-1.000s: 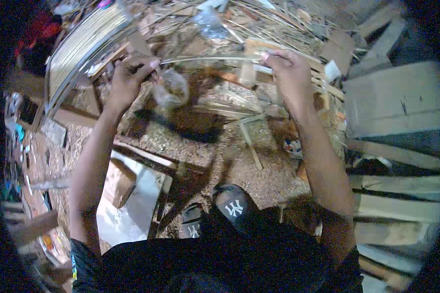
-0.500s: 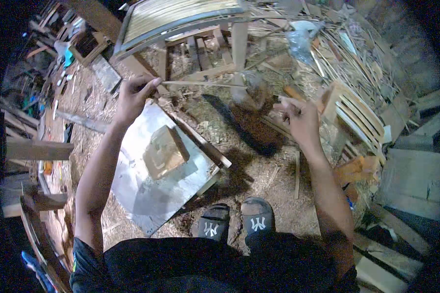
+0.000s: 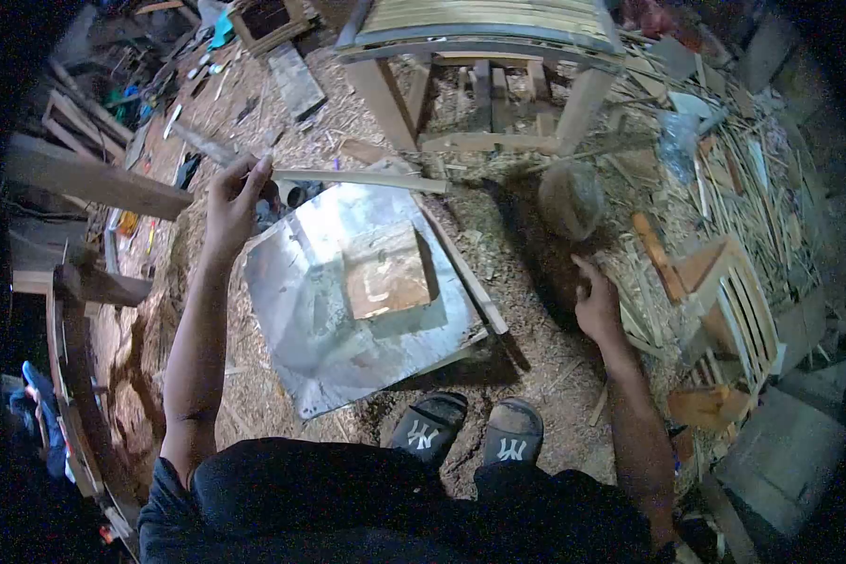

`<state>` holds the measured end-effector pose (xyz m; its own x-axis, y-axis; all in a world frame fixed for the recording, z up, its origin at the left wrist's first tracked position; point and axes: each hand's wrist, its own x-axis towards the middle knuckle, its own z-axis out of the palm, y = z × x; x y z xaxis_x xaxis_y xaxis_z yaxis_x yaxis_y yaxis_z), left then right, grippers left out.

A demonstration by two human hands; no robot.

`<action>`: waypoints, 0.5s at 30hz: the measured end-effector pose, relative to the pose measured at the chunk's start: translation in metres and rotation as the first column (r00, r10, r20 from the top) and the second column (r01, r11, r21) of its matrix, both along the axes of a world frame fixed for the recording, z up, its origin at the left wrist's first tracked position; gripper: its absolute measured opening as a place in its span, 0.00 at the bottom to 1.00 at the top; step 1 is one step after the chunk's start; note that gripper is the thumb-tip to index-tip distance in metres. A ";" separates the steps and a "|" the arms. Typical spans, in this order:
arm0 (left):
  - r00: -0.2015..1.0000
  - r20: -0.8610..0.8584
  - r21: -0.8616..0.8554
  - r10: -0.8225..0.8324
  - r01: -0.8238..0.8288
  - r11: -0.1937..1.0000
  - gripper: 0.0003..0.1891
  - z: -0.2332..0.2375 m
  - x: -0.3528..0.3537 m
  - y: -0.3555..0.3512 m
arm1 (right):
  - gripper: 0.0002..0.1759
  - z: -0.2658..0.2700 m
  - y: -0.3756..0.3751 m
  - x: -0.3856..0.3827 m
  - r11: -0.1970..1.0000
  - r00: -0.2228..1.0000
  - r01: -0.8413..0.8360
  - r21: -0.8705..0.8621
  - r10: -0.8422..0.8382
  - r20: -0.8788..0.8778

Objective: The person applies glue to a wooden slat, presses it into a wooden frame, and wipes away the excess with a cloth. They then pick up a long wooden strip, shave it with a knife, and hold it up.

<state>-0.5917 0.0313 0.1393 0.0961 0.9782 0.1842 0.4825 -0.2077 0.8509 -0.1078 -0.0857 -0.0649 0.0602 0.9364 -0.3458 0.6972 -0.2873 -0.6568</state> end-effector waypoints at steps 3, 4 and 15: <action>1.000 0.009 0.001 -0.001 0.001 1.000 0.19 0.011 -0.010 -0.014 | 0.24 -0.026 -0.010 -0.009 0.965 0.993 -0.070 0.252 0.044 0.108; 1.000 -0.014 0.010 0.015 -0.015 1.000 0.19 0.015 -0.013 -0.019 | 0.23 -0.027 -0.009 -0.014 0.982 0.993 -0.034 0.188 0.011 0.118; 0.978 -0.209 0.055 0.013 -0.002 0.999 0.18 0.048 -0.015 -0.050 | 0.40 -0.062 -0.024 -0.033 0.966 0.916 -0.168 0.194 0.080 0.392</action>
<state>-0.6069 -0.0188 0.1877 0.1311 0.9682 0.2131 0.6504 -0.2462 0.7185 -0.1412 -0.1099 -0.1270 0.0237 0.9941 -0.1054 0.9258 -0.0616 -0.3731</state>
